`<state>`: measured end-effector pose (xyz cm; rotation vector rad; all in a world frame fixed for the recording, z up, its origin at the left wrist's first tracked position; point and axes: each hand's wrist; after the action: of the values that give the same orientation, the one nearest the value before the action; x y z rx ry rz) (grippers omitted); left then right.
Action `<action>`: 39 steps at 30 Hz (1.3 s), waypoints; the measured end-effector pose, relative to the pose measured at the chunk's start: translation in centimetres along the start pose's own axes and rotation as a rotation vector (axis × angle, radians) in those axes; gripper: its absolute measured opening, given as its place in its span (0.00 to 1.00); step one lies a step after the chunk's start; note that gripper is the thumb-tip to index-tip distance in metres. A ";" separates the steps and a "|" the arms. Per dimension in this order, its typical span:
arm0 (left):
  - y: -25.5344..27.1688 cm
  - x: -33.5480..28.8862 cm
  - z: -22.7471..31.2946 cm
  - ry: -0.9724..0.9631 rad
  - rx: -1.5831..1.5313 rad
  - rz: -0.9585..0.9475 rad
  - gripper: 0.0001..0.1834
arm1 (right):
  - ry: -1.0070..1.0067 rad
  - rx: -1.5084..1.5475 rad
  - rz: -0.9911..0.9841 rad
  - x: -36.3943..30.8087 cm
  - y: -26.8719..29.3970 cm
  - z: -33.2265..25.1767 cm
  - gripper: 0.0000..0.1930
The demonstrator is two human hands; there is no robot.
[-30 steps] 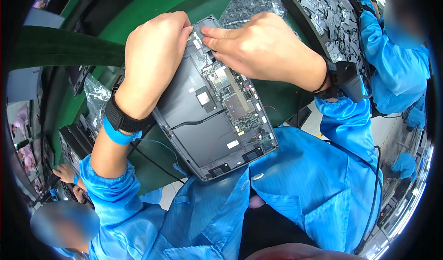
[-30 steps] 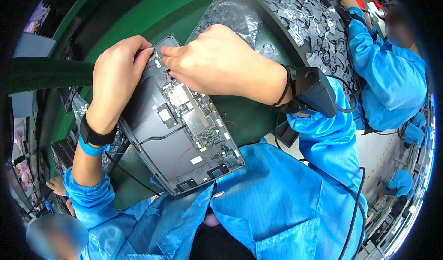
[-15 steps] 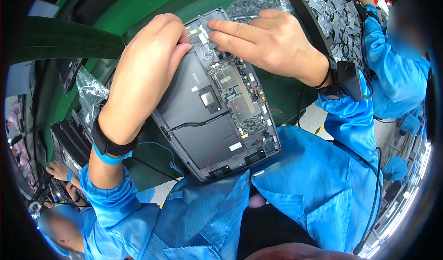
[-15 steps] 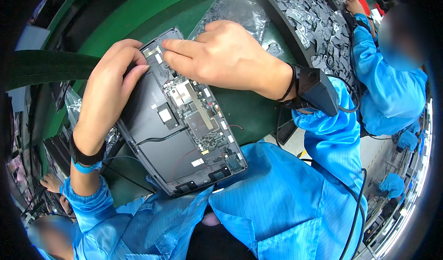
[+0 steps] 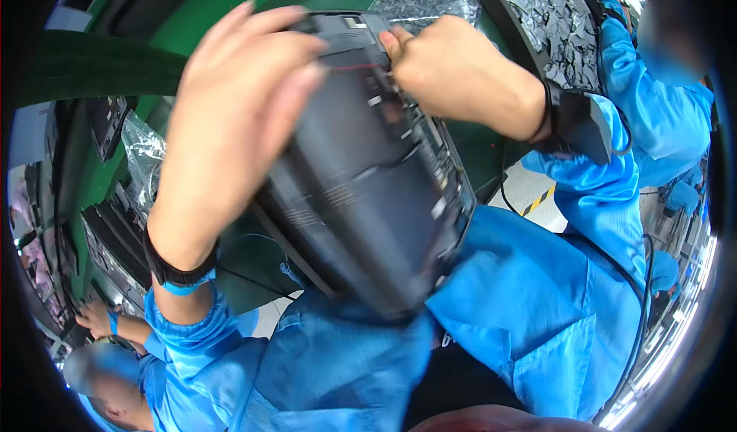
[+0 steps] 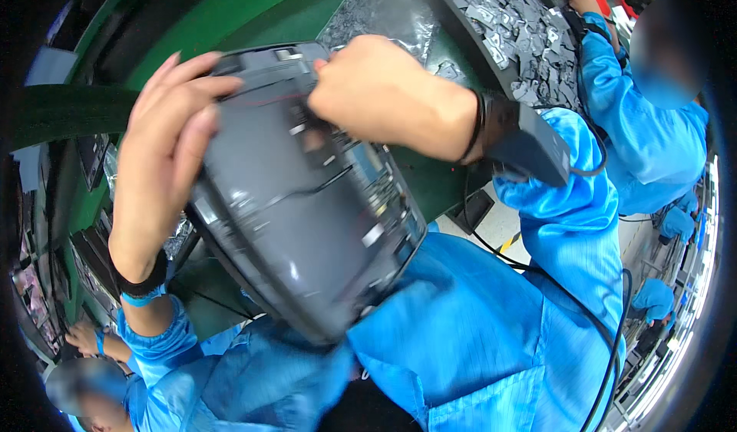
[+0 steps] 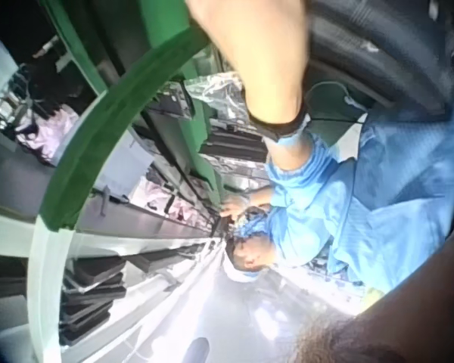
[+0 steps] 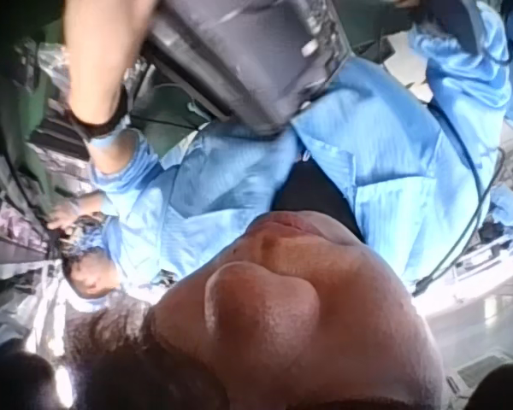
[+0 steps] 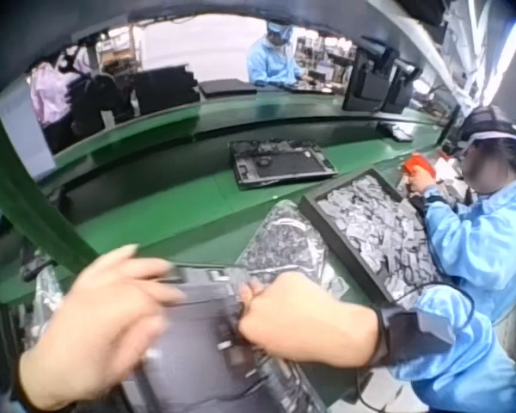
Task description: Connecting internal cables and applying components into a tablet chassis on an assembly line.
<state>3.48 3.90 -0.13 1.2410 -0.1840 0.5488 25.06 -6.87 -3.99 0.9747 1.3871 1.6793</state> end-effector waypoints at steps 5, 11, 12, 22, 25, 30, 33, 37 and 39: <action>-0.8 0.2 1.4 0.084 -0.181 -0.191 0.04 | -0.220 0.155 0.232 -2.9 -3.2 0.3 0.19; -1.5 -4.5 -0.6 0.050 -0.295 0.041 0.06 | -0.395 0.480 0.589 -4.7 -4.5 0.6 0.20; -1.7 -5.0 -0.9 0.073 -0.307 0.070 0.07 | -0.598 0.972 0.632 -4.7 -4.9 0.3 0.20; -4.2 -9.8 -0.6 0.212 -0.180 0.414 0.01 | -0.855 2.154 0.398 -4.6 -2.5 -4.8 0.27; -4.6 -11.7 2.7 0.629 -0.159 0.505 0.19 | -0.888 2.034 0.493 -4.1 -2.8 -5.9 0.28; -4.9 -13.9 6.5 0.647 -0.186 0.268 0.33 | -0.897 1.818 0.477 -3.7 -2.0 -5.4 0.28; -4.9 -13.8 6.3 0.709 -0.229 0.289 0.35 | -0.816 1.719 0.497 -1.0 -3.0 -1.2 0.27; -5.7 -13.6 6.6 0.714 -0.183 0.246 0.37 | -0.635 1.787 0.289 1.4 -3.3 0.6 0.25; -6.7 -13.8 7.0 0.754 -0.219 0.174 0.36 | -0.628 1.808 0.331 1.4 -4.3 0.7 0.24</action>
<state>-3.91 -8.10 -9.34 0.7442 0.2815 1.0790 25.38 -4.73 -8.05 2.3995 2.1027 -0.3065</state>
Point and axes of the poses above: each hand's wrist, its own x-axis towards the middle knuckle, its own y-axis out of the back of the hand, z = x × y, and after that the axes turned 5 degrees about z, right-handed
